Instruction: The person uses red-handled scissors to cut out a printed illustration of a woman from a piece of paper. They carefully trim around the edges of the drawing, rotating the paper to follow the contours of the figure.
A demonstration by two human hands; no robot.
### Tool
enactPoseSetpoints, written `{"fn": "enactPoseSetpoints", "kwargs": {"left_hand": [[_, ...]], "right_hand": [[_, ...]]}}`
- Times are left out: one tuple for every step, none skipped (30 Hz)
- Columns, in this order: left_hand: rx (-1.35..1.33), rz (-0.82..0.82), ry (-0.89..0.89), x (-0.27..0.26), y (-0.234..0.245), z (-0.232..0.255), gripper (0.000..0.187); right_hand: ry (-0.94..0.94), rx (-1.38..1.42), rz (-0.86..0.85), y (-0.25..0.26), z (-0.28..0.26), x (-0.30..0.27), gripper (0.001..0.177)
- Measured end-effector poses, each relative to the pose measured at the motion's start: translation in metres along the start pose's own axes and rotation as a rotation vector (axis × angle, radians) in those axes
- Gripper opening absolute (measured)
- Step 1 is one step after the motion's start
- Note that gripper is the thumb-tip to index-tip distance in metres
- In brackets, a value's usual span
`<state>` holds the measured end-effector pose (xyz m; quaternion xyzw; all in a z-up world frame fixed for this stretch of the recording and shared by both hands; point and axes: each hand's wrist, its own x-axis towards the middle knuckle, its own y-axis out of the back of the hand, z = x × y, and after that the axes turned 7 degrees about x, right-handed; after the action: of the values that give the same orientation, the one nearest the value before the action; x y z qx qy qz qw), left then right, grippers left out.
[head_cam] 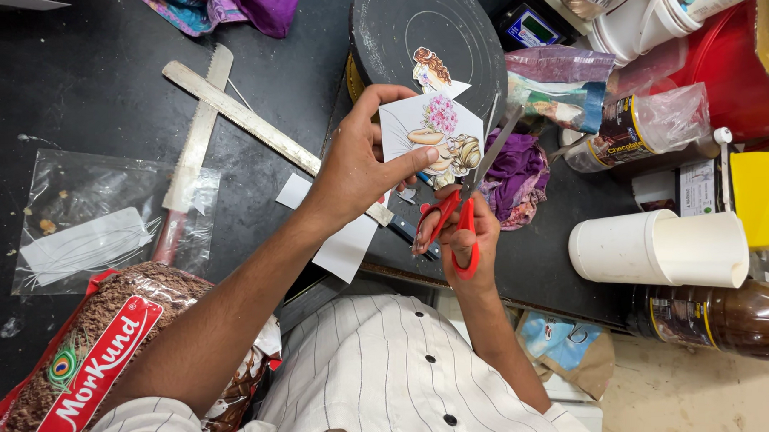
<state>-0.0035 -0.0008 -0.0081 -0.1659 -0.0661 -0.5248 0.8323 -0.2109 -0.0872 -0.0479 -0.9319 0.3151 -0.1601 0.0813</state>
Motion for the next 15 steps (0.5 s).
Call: {"fn": "enactPoseSetpoints", "kwargs": {"left_hand": [[-0.003, 0.004, 0.009, 0.0002, 0.0002, 0.0002, 0.056], [-0.005, 0.008, 0.018, 0.0002, 0.0004, 0.0002, 0.056], [-0.018, 0.008, 0.012, 0.0005, 0.0009, 0.0002, 0.056], [-0.030, 0.009, 0.006, 0.0006, 0.0015, 0.0000, 0.056], [-0.044, 0.008, 0.000, 0.0009, 0.0016, -0.0002, 0.056], [-0.053, 0.008, -0.011, 0.0011, 0.0019, -0.0005, 0.057], [-0.062, 0.008, -0.022, 0.0010, 0.0022, -0.0009, 0.058], [-0.071, 0.008, -0.033, 0.0011, 0.0024, -0.0014, 0.058], [-0.074, 0.010, -0.023, 0.0011, 0.0027, -0.0019, 0.058], [-0.078, 0.013, -0.012, 0.0011, 0.0030, -0.0024, 0.058], [-0.080, 0.017, -0.001, 0.0012, 0.0035, -0.0027, 0.058], [-0.083, 0.018, -0.011, 0.0015, 0.0036, -0.0030, 0.058], [-0.085, 0.021, -0.021, 0.0018, 0.0034, -0.0033, 0.058], [-0.088, 0.023, -0.031, 0.0017, 0.0035, -0.0035, 0.058], [-0.085, 0.025, -0.038, 0.0016, 0.0036, -0.0035, 0.058]], "right_hand": [[0.000, 0.006, 0.000, 0.0013, 0.0000, -0.0002, 0.084], [-0.012, -0.016, 0.013, 0.0025, -0.0003, -0.0002, 0.080], [-0.023, -0.037, 0.027, 0.0035, -0.0003, 0.0001, 0.076], [-0.034, -0.059, 0.041, 0.0040, 0.0001, 0.0005, 0.071], [-0.034, -0.044, 0.029, 0.0047, 0.0000, 0.0007, 0.070], [-0.034, -0.030, 0.018, 0.0051, 0.0000, 0.0007, 0.068], [-0.034, -0.015, 0.007, 0.0054, 0.0001, 0.0005, 0.066], [-0.036, -0.016, 0.000, 0.0058, -0.0002, 0.0001, 0.068], [-0.038, -0.016, -0.008, 0.0060, -0.0003, -0.0002, 0.070], [-0.040, -0.015, -0.017, 0.0061, -0.0003, -0.0006, 0.073], [-0.037, -0.021, -0.024, 0.0061, -0.0003, -0.0006, 0.075], [-0.034, -0.026, -0.031, 0.0060, -0.0004, -0.0005, 0.078], [-0.032, -0.031, -0.039, 0.0057, -0.0003, -0.0009, 0.080], [-0.035, -0.035, -0.038, 0.0052, -0.0004, -0.0013, 0.081], [-0.038, -0.039, -0.037, 0.0049, -0.0007, -0.0015, 0.082]]}}
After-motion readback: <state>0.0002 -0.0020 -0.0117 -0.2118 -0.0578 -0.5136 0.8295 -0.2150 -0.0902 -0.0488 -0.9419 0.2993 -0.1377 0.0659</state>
